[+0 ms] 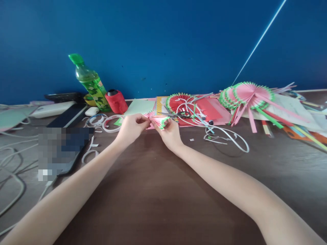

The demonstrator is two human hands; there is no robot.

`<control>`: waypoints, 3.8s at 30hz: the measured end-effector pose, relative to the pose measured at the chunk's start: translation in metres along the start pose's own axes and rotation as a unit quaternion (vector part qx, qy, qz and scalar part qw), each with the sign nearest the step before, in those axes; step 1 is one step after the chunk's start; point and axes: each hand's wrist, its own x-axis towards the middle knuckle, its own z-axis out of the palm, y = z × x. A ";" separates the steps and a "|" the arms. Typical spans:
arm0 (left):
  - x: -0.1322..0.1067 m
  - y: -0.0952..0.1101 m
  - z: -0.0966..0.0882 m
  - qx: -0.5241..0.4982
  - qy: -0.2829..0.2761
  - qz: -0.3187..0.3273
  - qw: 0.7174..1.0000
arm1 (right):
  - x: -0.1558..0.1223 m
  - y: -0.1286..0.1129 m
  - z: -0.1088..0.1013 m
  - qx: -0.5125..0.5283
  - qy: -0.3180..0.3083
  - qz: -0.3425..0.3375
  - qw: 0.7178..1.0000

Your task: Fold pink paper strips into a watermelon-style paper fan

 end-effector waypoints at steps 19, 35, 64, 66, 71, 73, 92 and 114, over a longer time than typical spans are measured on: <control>0.004 -0.009 0.000 -0.020 -0.025 0.021 0.999 | 0.002 0.006 0.000 0.057 0.022 0.068 0.996; 0.027 -0.032 -0.058 0.193 0.045 -0.111 0.974 | 0.013 0.020 -0.003 0.220 0.091 0.186 0.953; 0.006 0.007 -0.021 0.270 -0.047 0.187 0.943 | 0.006 -0.003 -0.001 0.042 -0.013 0.046 0.998; 0.006 0.007 -0.021 0.282 -0.040 0.184 0.941 | 0.005 -0.004 0.000 0.035 -0.016 0.045 0.998; 0.007 0.006 -0.023 0.260 -0.056 0.184 0.946 | 0.005 -0.003 0.000 0.052 -0.018 0.041 0.998; 0.008 0.005 -0.024 0.234 -0.065 0.178 0.954 | 0.005 -0.003 0.000 0.060 -0.018 0.040 0.997; 0.016 -0.001 -0.038 -0.017 -0.252 0.071 0.965 | 0.006 -0.001 -0.003 0.168 -0.030 0.093 0.981; 0.021 -0.013 -0.045 0.067 -0.249 0.069 0.964 | 0.010 0.007 -0.005 0.159 0.003 0.086 0.983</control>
